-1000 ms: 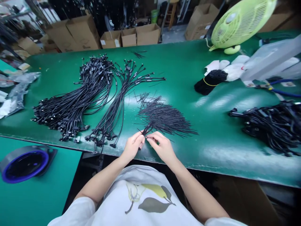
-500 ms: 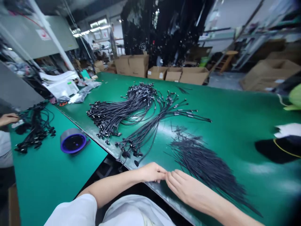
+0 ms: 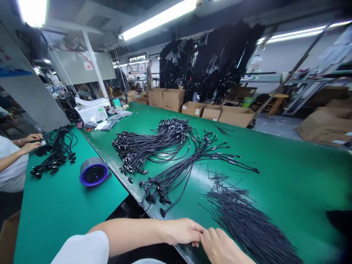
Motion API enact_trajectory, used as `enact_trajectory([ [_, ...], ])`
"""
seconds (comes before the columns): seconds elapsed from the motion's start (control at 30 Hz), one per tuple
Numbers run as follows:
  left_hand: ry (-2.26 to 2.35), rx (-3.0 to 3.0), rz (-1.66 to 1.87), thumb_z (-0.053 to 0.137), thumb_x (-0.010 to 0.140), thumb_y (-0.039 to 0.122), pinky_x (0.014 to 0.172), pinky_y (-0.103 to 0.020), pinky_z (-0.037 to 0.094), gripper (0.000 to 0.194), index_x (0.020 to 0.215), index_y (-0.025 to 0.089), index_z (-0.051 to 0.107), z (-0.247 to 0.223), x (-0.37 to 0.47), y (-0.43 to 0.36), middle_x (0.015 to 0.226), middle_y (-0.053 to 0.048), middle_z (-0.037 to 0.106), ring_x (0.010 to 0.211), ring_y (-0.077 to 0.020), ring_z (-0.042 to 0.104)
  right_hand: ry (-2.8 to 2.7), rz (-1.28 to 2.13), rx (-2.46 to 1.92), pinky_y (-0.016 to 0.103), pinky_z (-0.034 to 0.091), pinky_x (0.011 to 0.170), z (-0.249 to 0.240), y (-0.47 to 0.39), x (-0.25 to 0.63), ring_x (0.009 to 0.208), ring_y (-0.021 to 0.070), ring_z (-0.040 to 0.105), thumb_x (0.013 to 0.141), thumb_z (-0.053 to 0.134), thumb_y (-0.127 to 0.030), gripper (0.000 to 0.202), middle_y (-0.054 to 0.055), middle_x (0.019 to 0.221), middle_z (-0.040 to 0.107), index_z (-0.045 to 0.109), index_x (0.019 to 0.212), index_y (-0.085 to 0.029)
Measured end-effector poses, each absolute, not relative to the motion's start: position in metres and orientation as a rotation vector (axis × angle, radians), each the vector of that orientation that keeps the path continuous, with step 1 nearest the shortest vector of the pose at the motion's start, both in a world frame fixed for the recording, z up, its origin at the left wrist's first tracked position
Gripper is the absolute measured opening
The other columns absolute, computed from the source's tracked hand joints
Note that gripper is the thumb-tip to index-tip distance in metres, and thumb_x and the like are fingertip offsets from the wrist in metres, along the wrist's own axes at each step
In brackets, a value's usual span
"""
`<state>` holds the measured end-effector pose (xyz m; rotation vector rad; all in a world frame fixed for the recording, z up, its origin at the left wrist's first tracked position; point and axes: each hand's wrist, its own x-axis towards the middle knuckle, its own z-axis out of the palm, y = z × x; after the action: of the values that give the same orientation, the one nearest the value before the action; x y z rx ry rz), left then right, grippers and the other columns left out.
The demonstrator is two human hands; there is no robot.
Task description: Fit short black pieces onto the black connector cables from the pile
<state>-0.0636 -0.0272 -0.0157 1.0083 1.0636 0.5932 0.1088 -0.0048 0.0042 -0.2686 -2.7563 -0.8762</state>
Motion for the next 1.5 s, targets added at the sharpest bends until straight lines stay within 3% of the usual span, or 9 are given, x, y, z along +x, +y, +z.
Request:
enact_trajectory([
  [0.27,0.986,0.648,1.291,0.057,0.081,0.035,0.090,-0.035,0.040,0.023,0.079,0.014,0.067,0.016,-0.052,-0.012,0.081,-0.003,0.058,0.084,-0.0173,0.051,-2.252,-0.338,-0.815,0.029,0.036,0.058,0.020,0.018,0.077,0.059,0.0163,0.055,0.091,0.041,-0.009,0.023,0.001,0.064,0.056,0.056,0.078,-0.020],
  [0.5,1.042,1.659,1.133,0.051,0.082,0.015,0.101,-0.034,0.035,0.029,0.095,0.023,0.075,0.034,-0.077,-0.023,0.099,-0.007,0.056,0.102,-0.0200,0.050,-2.044,0.500,-0.945,0.021,0.044,0.047,0.003,0.014,0.090,0.052,0.0137,0.059,0.100,0.037,-0.036,0.038,-0.002,0.060,0.059,0.056,0.070,-0.022],
  [0.67,1.083,1.719,0.887,0.054,0.076,0.015,0.086,-0.028,0.043,0.028,0.091,0.023,0.076,-0.001,-0.076,-0.033,0.085,-0.003,0.053,0.082,-0.0151,0.052,-2.123,-0.099,-0.985,0.025,0.038,0.055,0.008,0.007,0.099,0.058,0.0140,0.056,0.100,0.037,-0.029,0.035,-0.001,0.061,0.056,0.056,0.072,-0.022],
  [0.83,1.035,0.765,0.952,0.050,0.086,0.050,0.070,-0.029,0.041,0.043,0.086,0.012,0.070,-0.019,-0.072,-0.015,0.071,-0.002,0.054,0.061,-0.0115,0.045,-2.199,-0.361,-0.782,0.027,0.039,0.066,0.006,-0.008,0.085,0.067,0.0150,0.056,0.097,0.039,-0.012,0.025,0.002,0.072,0.062,0.061,0.089,-0.019],
  [0.97,0.932,0.666,1.076,0.047,0.083,0.069,0.071,-0.028,0.042,0.063,0.083,0.011,0.071,0.014,-0.080,-0.013,0.078,-0.007,0.060,0.070,-0.0140,0.052,-2.191,0.030,-0.671,0.024,0.042,0.060,-0.002,-0.013,0.078,0.062,0.0135,0.055,0.099,0.038,-0.018,0.027,0.001,0.067,0.059,0.058,0.081,-0.019],
  [1.13,1.079,1.403,1.047,0.056,0.084,0.059,0.080,-0.029,0.044,0.050,0.066,0.015,0.072,0.037,-0.075,-0.033,0.084,-0.006,0.055,0.076,-0.0141,0.052,-2.079,0.264,-0.935,0.025,0.041,0.058,0.006,-0.006,0.089,0.059,0.0139,0.056,0.100,0.035,-0.025,0.035,0.001,0.065,0.060,0.055,0.072,-0.020],
  [1.2,1.156,1.452,1.099,0.070,0.075,0.053,0.087,-0.031,0.045,0.037,0.080,0.017,0.073,0.027,-0.066,-0.036,0.094,-0.006,0.056,0.088,-0.0175,0.055,-2.006,0.280,-1.058,0.027,0.041,0.064,0.012,-0.004,0.097,0.066,0.0162,0.057,0.099,0.036,-0.028,0.033,0.004,0.071,0.063,0.057,0.075,-0.020],
  [1.33,1.118,1.261,1.104,0.064,0.081,0.053,0.107,-0.039,0.038,0.058,0.129,0.021,0.056,0.002,-0.049,-0.035,0.135,-0.011,0.051,0.126,-0.0255,0.047,-1.791,0.644,-1.193,0.028,0.040,0.068,0.018,-0.007,0.101,0.072,0.0166,0.055,0.096,0.040,-0.036,0.033,0.005,0.074,0.061,0.056,0.072,-0.020],
  [1.5,1.057,1.340,1.029,0.051,0.092,0.048,0.118,-0.038,0.025,0.049,0.130,0.019,0.057,-0.001,-0.037,-0.033,0.141,-0.010,0.053,0.135,-0.0238,0.043,-1.202,1.618,-1.069,0.024,0.024,0.043,0.003,-0.012,0.098,0.045,0.0099,0.021,0.088,0.045,-0.054,0.039,-0.007,0.052,0.028,0.044,0.066,-0.022],
])
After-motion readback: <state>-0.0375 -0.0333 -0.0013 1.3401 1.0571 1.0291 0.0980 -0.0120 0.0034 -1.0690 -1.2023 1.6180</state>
